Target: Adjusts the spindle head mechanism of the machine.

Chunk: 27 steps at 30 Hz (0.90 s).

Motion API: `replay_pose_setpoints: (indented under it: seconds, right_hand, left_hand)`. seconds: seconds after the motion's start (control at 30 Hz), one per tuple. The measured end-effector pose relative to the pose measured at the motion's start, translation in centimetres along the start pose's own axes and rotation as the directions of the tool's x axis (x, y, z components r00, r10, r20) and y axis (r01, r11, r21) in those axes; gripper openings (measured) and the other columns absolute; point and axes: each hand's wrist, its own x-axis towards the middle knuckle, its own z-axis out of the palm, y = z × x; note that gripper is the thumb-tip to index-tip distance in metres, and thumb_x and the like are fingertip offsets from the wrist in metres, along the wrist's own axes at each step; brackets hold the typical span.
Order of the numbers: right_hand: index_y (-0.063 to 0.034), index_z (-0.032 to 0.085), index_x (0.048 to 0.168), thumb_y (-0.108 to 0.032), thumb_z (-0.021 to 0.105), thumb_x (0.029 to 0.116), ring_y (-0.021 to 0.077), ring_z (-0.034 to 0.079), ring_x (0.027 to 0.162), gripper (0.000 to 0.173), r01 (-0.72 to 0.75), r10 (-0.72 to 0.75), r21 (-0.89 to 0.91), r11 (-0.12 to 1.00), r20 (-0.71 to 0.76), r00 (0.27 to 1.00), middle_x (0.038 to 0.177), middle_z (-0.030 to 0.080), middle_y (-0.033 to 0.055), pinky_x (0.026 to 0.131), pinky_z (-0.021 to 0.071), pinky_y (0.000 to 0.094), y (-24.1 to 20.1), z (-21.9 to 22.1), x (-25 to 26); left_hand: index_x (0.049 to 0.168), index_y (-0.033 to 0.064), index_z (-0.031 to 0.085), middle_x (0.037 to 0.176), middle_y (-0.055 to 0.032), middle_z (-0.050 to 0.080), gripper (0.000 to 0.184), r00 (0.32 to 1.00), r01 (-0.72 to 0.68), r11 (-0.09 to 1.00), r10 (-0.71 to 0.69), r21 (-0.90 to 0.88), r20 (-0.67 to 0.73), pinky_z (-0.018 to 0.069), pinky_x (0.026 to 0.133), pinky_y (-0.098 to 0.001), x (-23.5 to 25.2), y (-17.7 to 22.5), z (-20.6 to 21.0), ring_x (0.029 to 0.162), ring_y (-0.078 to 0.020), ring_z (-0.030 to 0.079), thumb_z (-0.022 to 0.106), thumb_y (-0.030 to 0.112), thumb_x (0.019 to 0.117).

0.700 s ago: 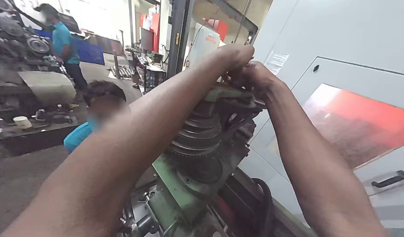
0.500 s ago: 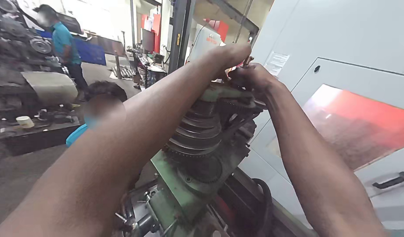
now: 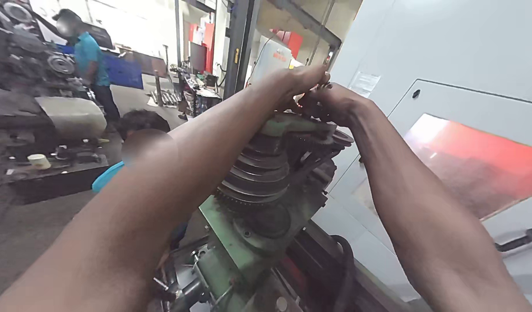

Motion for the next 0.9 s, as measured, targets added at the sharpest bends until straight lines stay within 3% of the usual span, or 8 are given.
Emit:
replay_pose_setpoints:
  seconds: [0.1, 0.23, 0.4, 0.5, 0.6, 0.67, 0.73, 0.9]
  right_hand:
    - [-0.0100, 0.064, 0.093, -0.015, 0.055, 0.1024, 0.0055, 0.063, 0.064, 0.014, 0.056, -0.064, 0.179, 0.982, 0.037, 0.997, 0.076, 0.066, -0.0027, 0.059, 0.0539, 0.0216, 0.1, 0.4, -0.1]
    - [-0.0094, 0.066, 0.097, -0.020, 0.062, 0.1005, 0.0063, 0.063, 0.067, 0.012, 0.056, -0.049, 0.205, 0.977, -0.042, 0.998, 0.079, 0.066, -0.0030, 0.062, 0.0548, 0.0245, 0.7, 0.8, 0.0]
    - [-0.0081, 0.067, 0.097, -0.019, 0.060, 0.1012, 0.0062, 0.064, 0.070, 0.014, 0.117, -0.107, 0.167, 0.979, -0.070, 0.992, 0.080, 0.067, -0.0026, 0.065, 0.0555, 0.0267, 1.8, 0.6, 0.5]
    - [-0.0094, 0.068, 0.094, -0.022, 0.061, 0.1000, 0.0065, 0.062, 0.069, 0.016, 0.114, -0.104, 0.117, 0.987, -0.086, 0.991, 0.079, 0.066, -0.0027, 0.064, 0.0541, 0.0282, 1.8, 0.9, 0.2]
    - [-0.0105, 0.068, 0.091, -0.024, 0.062, 0.1005, 0.0049, 0.060, 0.063, 0.017, 0.115, -0.106, 0.121, 0.986, -0.078, 0.991, 0.074, 0.065, -0.0040, 0.059, 0.0523, 0.0255, 1.5, 0.9, -0.2]
    - [-0.0115, 0.067, 0.088, -0.022, 0.060, 0.0999, 0.0037, 0.057, 0.059, 0.017, 0.111, -0.103, 0.125, 0.986, -0.070, 0.992, 0.069, 0.062, -0.0054, 0.055, 0.0483, 0.0235, 1.3, 1.1, -0.3]
    - [-0.0129, 0.064, 0.083, -0.021, 0.060, 0.1006, 0.0014, 0.053, 0.055, 0.019, 0.124, -0.116, 0.105, 0.987, -0.073, 0.991, 0.066, 0.059, -0.0070, 0.051, 0.0435, 0.0206, 1.2, 1.4, -0.4]
    - [-0.0095, 0.067, 0.099, -0.024, 0.059, 0.1035, 0.0067, 0.065, 0.075, 0.017, 0.177, -0.189, 0.187, 0.966, 0.049, 0.981, 0.082, 0.068, -0.0024, 0.070, 0.0555, 0.0261, 2.2, 0.3, 0.1]
  left_hand:
    - [0.128, 0.0097, 0.058, 0.111, -0.0131, 0.059, 0.050, 0.995, -0.094, 0.988, 0.095, 0.119, -0.001, 0.0498, 0.076, -0.0412, -0.1, 0.0, 0.1, 0.090, -0.0206, 0.058, 0.038, 0.049, 0.1066]
    - [0.111, 0.0050, 0.069, 0.109, -0.0156, 0.067, 0.060, 0.969, -0.210, 0.886, 0.245, 0.412, -0.032, 0.0530, 0.083, -0.0522, 0.2, -0.1, 0.1, 0.096, -0.0260, 0.066, 0.035, 0.054, 0.1071]
    - [0.103, 0.0018, 0.069, 0.110, -0.0189, 0.067, 0.070, 0.963, -0.154, 0.816, 0.251, 0.557, -0.100, 0.0495, 0.087, -0.0585, -0.6, 0.2, 0.0, 0.104, -0.0315, 0.065, 0.037, 0.063, 0.1030]
    - [0.105, 0.0022, 0.070, 0.111, -0.0185, 0.067, 0.070, 0.968, -0.133, 0.823, 0.227, 0.552, -0.105, 0.0493, 0.087, -0.0567, -0.9, 0.3, 0.3, 0.103, -0.0304, 0.065, 0.034, 0.063, 0.1044]
    - [0.114, 0.0083, 0.066, 0.105, -0.0143, 0.064, 0.058, 0.979, -0.162, 0.899, 0.199, 0.407, -0.052, 0.0485, 0.075, -0.0481, -0.6, 0.3, 0.3, 0.090, -0.0247, 0.061, 0.036, 0.057, 0.1062]
    - [0.128, 0.0130, 0.060, 0.115, -0.0144, 0.062, 0.051, 0.990, -0.137, 0.963, 0.138, 0.234, 0.010, 0.0516, 0.077, -0.0449, -0.5, 0.2, 0.1, 0.094, -0.0233, 0.062, 0.039, 0.054, 0.1063]
    - [0.133, 0.0136, 0.056, 0.121, -0.0150, 0.059, 0.048, 0.995, -0.101, 0.988, 0.098, 0.119, 0.032, 0.0529, 0.085, -0.0465, -0.1, 0.2, -0.1, 0.103, -0.0243, 0.061, 0.044, 0.051, 0.1053]
    - [0.133, 0.0110, 0.055, 0.119, -0.0134, 0.058, 0.046, 0.995, -0.098, 0.990, 0.095, 0.099, 0.030, 0.0533, 0.084, -0.0420, 0.0, 0.2, -0.2, 0.101, -0.0214, 0.059, 0.050, 0.047, 0.1035]
